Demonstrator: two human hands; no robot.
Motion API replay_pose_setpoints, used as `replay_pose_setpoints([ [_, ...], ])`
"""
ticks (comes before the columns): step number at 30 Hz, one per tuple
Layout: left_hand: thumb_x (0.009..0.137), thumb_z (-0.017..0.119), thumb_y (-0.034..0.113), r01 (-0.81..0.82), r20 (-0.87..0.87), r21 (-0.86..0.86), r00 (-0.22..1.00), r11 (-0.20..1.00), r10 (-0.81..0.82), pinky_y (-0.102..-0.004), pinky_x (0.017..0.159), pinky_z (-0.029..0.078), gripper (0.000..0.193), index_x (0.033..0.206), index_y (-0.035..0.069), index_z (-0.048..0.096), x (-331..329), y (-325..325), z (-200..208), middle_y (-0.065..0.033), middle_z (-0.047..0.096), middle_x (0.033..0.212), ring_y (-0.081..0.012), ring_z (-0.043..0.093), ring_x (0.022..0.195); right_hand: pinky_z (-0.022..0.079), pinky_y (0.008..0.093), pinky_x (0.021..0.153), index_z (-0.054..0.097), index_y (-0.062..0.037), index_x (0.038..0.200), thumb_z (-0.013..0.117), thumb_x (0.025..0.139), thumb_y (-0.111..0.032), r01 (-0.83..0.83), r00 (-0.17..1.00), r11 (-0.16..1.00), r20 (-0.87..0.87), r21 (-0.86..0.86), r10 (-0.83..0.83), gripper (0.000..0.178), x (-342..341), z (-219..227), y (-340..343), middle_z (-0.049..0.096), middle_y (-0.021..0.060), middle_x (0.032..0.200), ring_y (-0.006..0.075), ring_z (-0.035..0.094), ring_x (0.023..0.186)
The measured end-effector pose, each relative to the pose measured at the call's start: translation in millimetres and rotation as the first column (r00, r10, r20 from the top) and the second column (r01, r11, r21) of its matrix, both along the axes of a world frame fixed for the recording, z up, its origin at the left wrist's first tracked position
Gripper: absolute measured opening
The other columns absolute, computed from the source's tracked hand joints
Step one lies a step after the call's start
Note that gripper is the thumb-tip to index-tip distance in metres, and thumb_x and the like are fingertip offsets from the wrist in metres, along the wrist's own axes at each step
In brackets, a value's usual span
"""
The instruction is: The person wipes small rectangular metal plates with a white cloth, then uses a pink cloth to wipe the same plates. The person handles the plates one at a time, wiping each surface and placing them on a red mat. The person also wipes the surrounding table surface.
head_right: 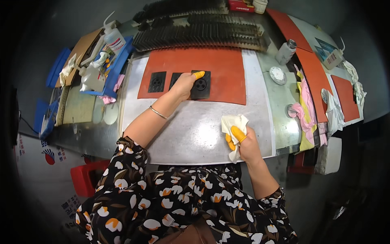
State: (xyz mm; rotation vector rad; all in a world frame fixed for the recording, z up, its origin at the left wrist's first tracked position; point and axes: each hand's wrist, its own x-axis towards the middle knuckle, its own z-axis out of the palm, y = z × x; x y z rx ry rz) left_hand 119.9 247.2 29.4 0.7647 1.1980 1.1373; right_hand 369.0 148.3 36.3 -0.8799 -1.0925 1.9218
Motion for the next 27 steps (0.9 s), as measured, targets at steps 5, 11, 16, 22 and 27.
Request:
replay_pose_setpoints([
  [5, 0.085, 0.057, 0.023, -0.085, -0.702, 0.359, 0.632, 0.929, 0.329, -0.0335, 0.099, 0.034, 0.058, 0.126, -0.011, 0.033, -16.1, 15.6, -30.8, -0.0227, 0.040, 0.127, -0.0272, 0.043, 0.116, 0.038, 0.0213, 0.047, 0.056, 0.0007, 0.093, 0.052, 0.088, -0.019, 0.050, 0.987, 0.999, 0.152, 0.013, -0.051, 0.021, 10.8, -16.9, 12.2, 0.057, 0.0041, 0.069, 0.0081, 0.049, 0.054],
  [11, 0.081, 0.059, 0.019, -0.081, -0.680, 0.582, 0.496, 0.809, 0.539, -0.0326, 0.067, 0.047, 0.026, 0.097, -0.002, 0.059, -116.4, 70.8, 69.5, -0.0140, 0.063, 0.088, -0.0230, 0.061, 0.077, 0.039, 0.0224, 0.049, 0.058, 0.0003, 0.084, 0.052, 0.087, -0.017, 0.142, 0.932, 0.977, 0.311, 0.157, -0.185, 0.019, 29.0, -30.8, 33.3, 0.057, 0.0037, 0.066, 0.0090, 0.051, 0.055],
  [16, 0.076, 0.058, 0.015, -0.004, -0.903, 0.430, 0.001, 0.903, 0.430, -0.0371, 0.069, 0.048, 0.021, 0.089, -0.001, 0.063, -203.8, 174.5, 100.5, -0.0200, 0.063, 0.084, -0.0275, 0.063, 0.079, 0.041, 0.0256, 0.053, 0.059, -0.0001, 0.083, 0.053, 0.086, -0.019, -0.020, 0.882, 0.964, 0.459, 0.267, -0.109, 0.020, 33.0, -47.5, 27.6, 0.057, 0.0042, 0.066, 0.0114, 0.052, 0.059],
  [22, 0.072, 0.068, 0.032, -0.183, -0.958, 0.069, -0.287, 0.981, 0.014, -0.0396, 0.083, 0.048, 0.041, 0.099, 0.002, 0.062, -187.9, 253.2, 88.4, -0.0167, 0.061, 0.103, -0.0324, 0.058, 0.100, 0.044, 0.0275, 0.062, 0.059, -0.0006, 0.096, 0.054, 0.082, -0.015, 0.014, 0.866, 0.949, 0.471, 0.315, -0.169, 0.021, 32.7, -29.1, 32.0, 0.059, 0.0072, 0.075, 0.0143, 0.056, 0.067],
  [27, 0.076, 0.056, 0.020, -0.270, -0.965, -0.011, -0.250, 0.963, -0.081, -0.0387, 0.088, 0.044, 0.034, 0.106, 0.005, 0.061, -184.1, 263.6, 90.7, -0.0152, 0.058, 0.113, -0.0306, 0.054, 0.108, 0.045, 0.0281, 0.065, 0.058, -0.0014, 0.102, 0.052, 0.074, -0.009, -0.027, 0.859, 0.954, 0.496, 0.298, -0.131, 0.029, 37.9, -33.8, 31.7, 0.060, 0.0091, 0.082, 0.0167, 0.058, 0.071],
])
